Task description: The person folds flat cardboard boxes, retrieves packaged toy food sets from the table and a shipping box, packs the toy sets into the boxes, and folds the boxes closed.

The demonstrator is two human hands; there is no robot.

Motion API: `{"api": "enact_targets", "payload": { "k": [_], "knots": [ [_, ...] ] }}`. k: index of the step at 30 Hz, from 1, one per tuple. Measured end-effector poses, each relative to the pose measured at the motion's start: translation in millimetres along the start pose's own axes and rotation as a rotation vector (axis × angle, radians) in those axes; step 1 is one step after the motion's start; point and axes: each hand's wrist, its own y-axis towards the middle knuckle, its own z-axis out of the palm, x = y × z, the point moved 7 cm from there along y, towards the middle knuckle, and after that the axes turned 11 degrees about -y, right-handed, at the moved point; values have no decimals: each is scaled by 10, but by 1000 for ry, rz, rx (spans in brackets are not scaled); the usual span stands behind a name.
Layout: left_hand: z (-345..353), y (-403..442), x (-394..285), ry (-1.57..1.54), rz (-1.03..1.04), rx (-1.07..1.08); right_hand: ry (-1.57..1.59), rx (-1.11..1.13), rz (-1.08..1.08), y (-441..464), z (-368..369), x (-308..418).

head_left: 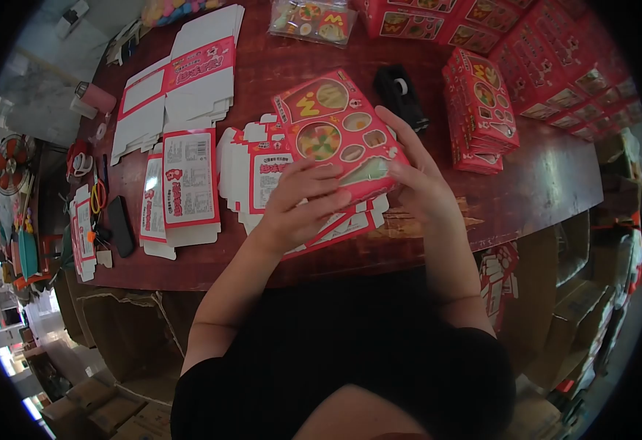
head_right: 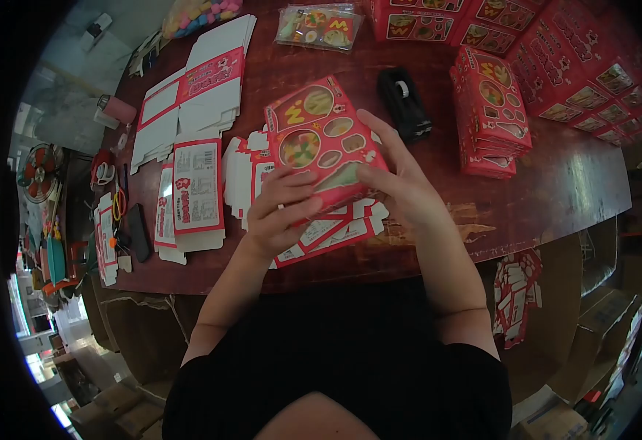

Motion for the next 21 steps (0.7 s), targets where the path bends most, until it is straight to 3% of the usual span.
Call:
{"api": "enact_targets", "payload": {
  "k": [1, 2, 5, 8, 9, 10, 12, 13, 15, 18, 21],
  "knots": [
    [78, -34, 36, 13, 3, 106, -111, -61, 51, -8, -26, 30],
    [-2, -32, 112, 110, -87, 89, -26, -101, 97, -7, -83, 42],
    [-573, 2, 443, 405, -412, -19, -47, -356, -90, -58, -586, 289],
    [-1549, -743, 1096, 769, -912, -211, -193, -629, -327, -241, -1380, 782],
    [-1762, -1061, 1235, 857, -1103, -133, -213, -699, -357, -304, -1633, 918],
    [-1905, -1310, 1290, 941, -1292, -51, -286, -758, -339, -346, -1781, 1020],
    [-1959, -1309, 1250, 843, -1445, 24, -433, -874, -298, -438, -2021, 1207],
    [-1967, -1331, 1248, 790, -1522, 63, -899, -1037, -295, -509, -2175, 1353],
    [-2056, -1407, 1333, 741, -1448, -16, -1867, -1268, -245, -518, -2271, 1497],
    [-2328, -1426, 1411, 726, -1338, -72, -1654, -1161, -573, -517, -1512, 1562],
    [-2275, -868, 1001, 771, -1205, -181, -1303, -823, -574, -314, -863, 1107]
  ]
}}
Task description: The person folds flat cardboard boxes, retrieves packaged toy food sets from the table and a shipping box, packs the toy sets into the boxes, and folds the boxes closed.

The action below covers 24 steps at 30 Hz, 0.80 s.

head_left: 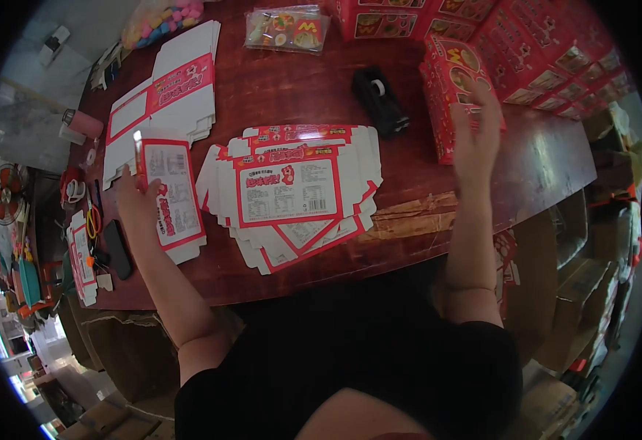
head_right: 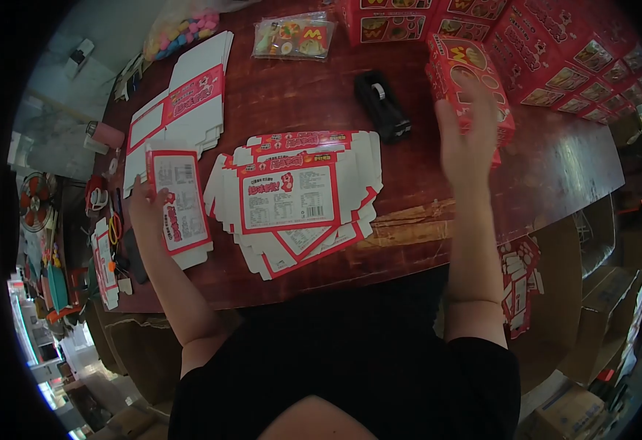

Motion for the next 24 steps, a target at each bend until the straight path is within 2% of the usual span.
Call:
{"api": "enact_targets", "payload": {
  "k": [1, 3, 6, 7, 8, 10, 11, 12, 14, 15, 18, 20, 21, 24],
  "knots": [
    [-174, -129, -350, -21, 22, -61, 131, 75, -15, -165, 200, 150],
    [-368, -347, -872, -286, 107, -129, 204, 274, -113, -465, 605, 368],
    [-233, -589, -1292, -797, 168, 31, 486, 519, -79, -779, 1008, 701],
    [-62, -660, -1398, -849, 189, 196, 635, 575, -48, -838, 1087, 794],
    [142, -748, -1477, -896, 208, 364, 800, 659, 80, -864, 1143, 864],
    [603, -982, -1571, -1018, 171, 669, 888, 647, 119, -890, 1285, 848],
    [822, -1102, -1568, -971, 202, 746, 930, 638, 141, -898, 1326, 830],
    [1033, -1218, -1543, -924, 234, 823, 1001, 694, 250, -939, 1321, 833],
    [1258, -1296, -1461, -840, 319, 734, 953, 671, 313, -1009, 1365, 660],
    [1240, -1339, -1525, -959, 243, 741, 927, 665, 344, -1034, 1378, 596],
    [1405, -1321, -1414, -1022, -39, 733, 944, 721, 426, -1141, 1391, 559],
    [1441, -1337, -1424, -928, 151, 584, 1010, 705, 495, -1252, 1513, 399],
    [1413, -1373, -1440, -770, 270, 480, 1046, 698, 528, -1290, 1570, 348],
    [1567, -1378, -1287, -840, 162, 480, 1127, 665, 631, -1398, 1638, 284]
  ]
}}
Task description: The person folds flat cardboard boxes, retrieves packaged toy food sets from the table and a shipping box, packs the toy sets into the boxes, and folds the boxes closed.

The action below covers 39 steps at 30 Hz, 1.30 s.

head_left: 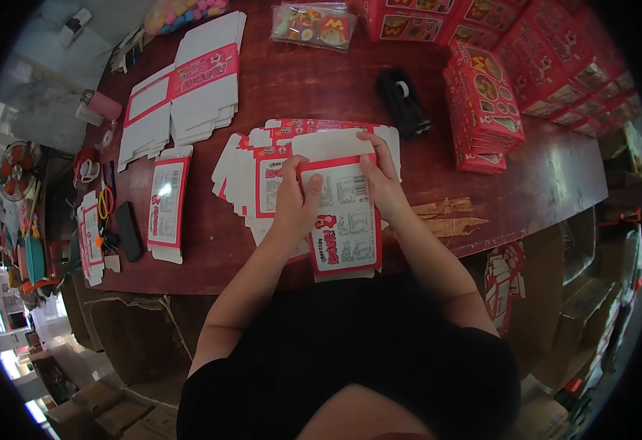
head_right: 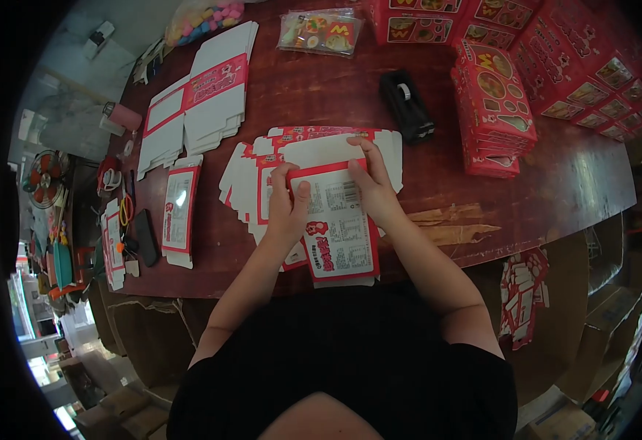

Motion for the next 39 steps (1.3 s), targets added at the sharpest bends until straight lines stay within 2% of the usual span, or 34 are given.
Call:
{"api": "enact_targets", "payload": {
  "k": [1, 4, 7, 9, 10, 11, 13, 16, 19, 22, 25, 28, 31, 34, 37, 39],
  "knots": [
    [-15, -11, -49, 7, 146, -78, 21, 4, 11, -3, 14, 1],
    [-69, 12, 116, -188, 17, -96, -15, -10, 5, 11, 7, 0],
    [-83, 73, 112, -305, 159, -58, -177, 72, 74, 42, -13, -34],
    [-124, 101, 102, -137, 238, -52, -254, 33, 112, 66, -7, 8],
    [-133, 89, 108, -151, 236, -70, -294, 11, 132, 68, -14, 23],
    [-140, 79, 108, -165, 235, -89, -388, -33, -18, 76, -31, 110],
    [-92, 15, -16, -384, 147, -171, -572, -123, -319, 34, -22, 265],
    [-95, 16, -133, -490, 253, -254, -228, -120, -344, -67, 74, 372],
    [-111, 83, -79, -330, 262, -33, -167, -128, -328, 2, -20, 264],
    [-108, 196, -29, -458, 42, -21, -306, -97, -173, 21, 9, 233],
    [-149, 241, -196, -359, -43, -161, -303, -191, -122, -9, 62, 334],
    [-176, 259, -37, -286, -267, -192, -119, -178, 23, 7, 38, 257],
    [-150, 243, -63, -403, -272, -156, 46, -205, 12, 82, -33, 204],
    [-126, 216, -145, -414, -169, 10, 82, -222, 53, 129, -116, 155],
    [-105, 139, -335, -259, -39, 169, 68, -209, 128, 128, -147, 136],
    [-114, 96, -443, -221, -75, 191, 84, -169, 135, 135, -130, 141]
  ]
}}
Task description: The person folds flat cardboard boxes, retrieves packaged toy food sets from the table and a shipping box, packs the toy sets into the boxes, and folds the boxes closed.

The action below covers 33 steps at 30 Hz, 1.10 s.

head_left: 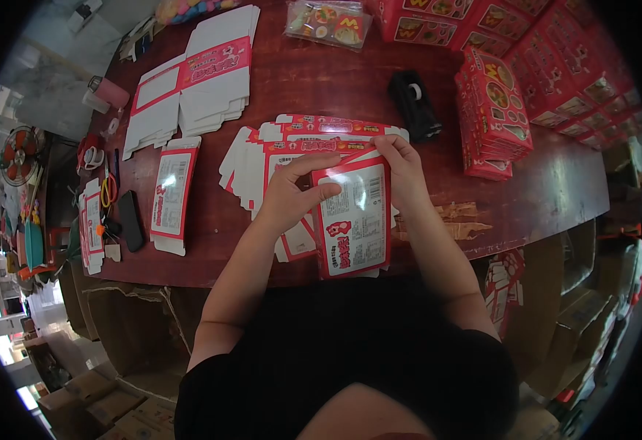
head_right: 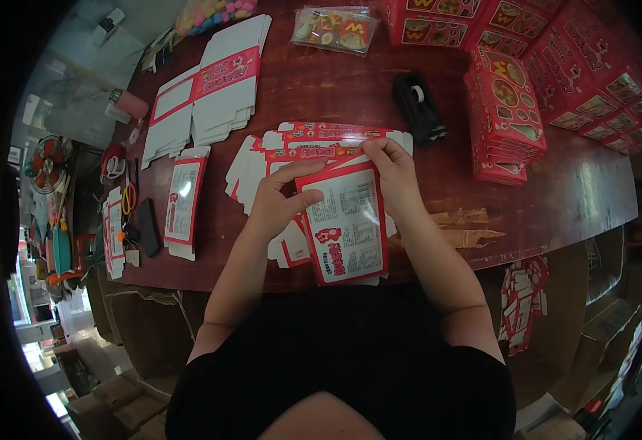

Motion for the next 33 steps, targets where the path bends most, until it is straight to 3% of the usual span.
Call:
{"api": "enact_targets", "payload": {
  "k": [7, 10, 11, 13, 14, 16, 17, 20, 21, 22, 23, 25, 26, 28, 29, 32, 33],
  "knots": [
    [-155, 25, 238, -217, -150, -45, -285, 456, -138, -77, 167, 230],
    [-416, 48, 340, -384, -95, -244, -7, 311, -150, -36, 87, 392],
    [-523, 51, 338, -588, -36, -329, 33, 256, -150, -12, -24, 404],
    [-768, 45, 321, -870, 114, -456, -360, 66, -167, 89, -297, 201],
    [-857, 35, 325, -971, 150, -512, -422, 191, -149, 52, -291, 75],
    [-823, 18, 294, -1001, 159, -505, -889, 260, -40, -239, -158, -90],
    [-798, -4, 293, -1016, 162, -503, -734, 380, -142, -323, 7, -126],
    [-550, -57, 416, -608, -16, -469, -207, 152, -85, -339, -90, -247],
    [-436, -62, 381, -362, -154, -322, -38, 76, -57, -268, -144, -216],
    [-455, -81, 280, -138, -82, -351, 373, 8, -103, -265, -109, -32],
    [-451, -99, 183, 88, -11, -376, 321, 80, -130, -231, -89, 135],
    [-458, -55, 200, 92, 42, -262, 21, 50, 3, -205, -141, 211],
    [-460, -37, 209, 90, 68, -204, -61, 183, 41, -176, -105, 191],
    [-247, -6, 230, -282, -103, 88, -298, 310, 152, -196, -38, 104],
    [-148, -38, 300, -299, -278, 108, -310, 363, 196, -201, 4, 35],
    [-36, -56, 291, 183, -312, -19, -208, 248, 165, -263, 102, 8],
    [-59, -59, 366, 119, -282, -123, -212, 151, 38, -279, 114, 43]
  ]
}}
